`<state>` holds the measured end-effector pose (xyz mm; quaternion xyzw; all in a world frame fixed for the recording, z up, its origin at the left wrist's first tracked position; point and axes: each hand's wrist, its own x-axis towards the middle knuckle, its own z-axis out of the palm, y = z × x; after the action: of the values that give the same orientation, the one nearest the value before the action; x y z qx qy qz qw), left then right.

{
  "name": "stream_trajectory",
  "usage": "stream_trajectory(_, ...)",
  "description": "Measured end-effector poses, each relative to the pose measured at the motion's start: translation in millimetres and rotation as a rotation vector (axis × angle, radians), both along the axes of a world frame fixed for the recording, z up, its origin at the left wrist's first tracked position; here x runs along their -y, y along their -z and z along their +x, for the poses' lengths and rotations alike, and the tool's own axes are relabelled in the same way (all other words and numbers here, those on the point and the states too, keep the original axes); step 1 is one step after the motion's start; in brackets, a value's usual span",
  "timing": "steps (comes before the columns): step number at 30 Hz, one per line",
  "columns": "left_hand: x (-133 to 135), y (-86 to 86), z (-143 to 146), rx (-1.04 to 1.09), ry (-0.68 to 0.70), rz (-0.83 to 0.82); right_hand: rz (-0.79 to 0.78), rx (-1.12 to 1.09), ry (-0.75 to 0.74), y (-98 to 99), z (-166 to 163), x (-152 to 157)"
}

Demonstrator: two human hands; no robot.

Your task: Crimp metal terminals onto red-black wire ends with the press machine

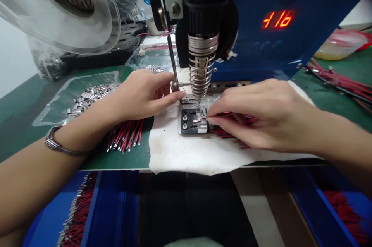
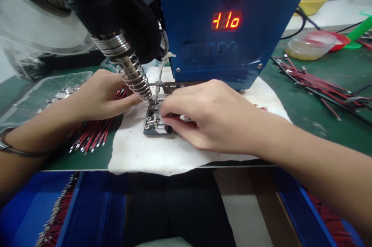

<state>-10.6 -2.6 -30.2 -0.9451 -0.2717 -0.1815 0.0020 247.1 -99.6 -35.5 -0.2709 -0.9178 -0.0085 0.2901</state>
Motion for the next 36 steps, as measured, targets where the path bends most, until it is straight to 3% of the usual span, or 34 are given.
stream_trajectory(21, 1.4, -1.3, -0.7, -0.031, -0.026, 0.020, -0.027, -0.022, -0.005, 2.3, -1.1, -0.8)
stream_trajectory(27, 4.7, -3.8, -1.1, 0.057, 0.034, 0.070, -0.043, -0.046, 0.003, 2.8, -3.0, 0.2)
stream_trajectory(36, 2.7, -3.3, -4.2, 0.015, 0.093, -0.022, 0.005, -0.065, 0.042, 1.5, -5.1, 2.0)
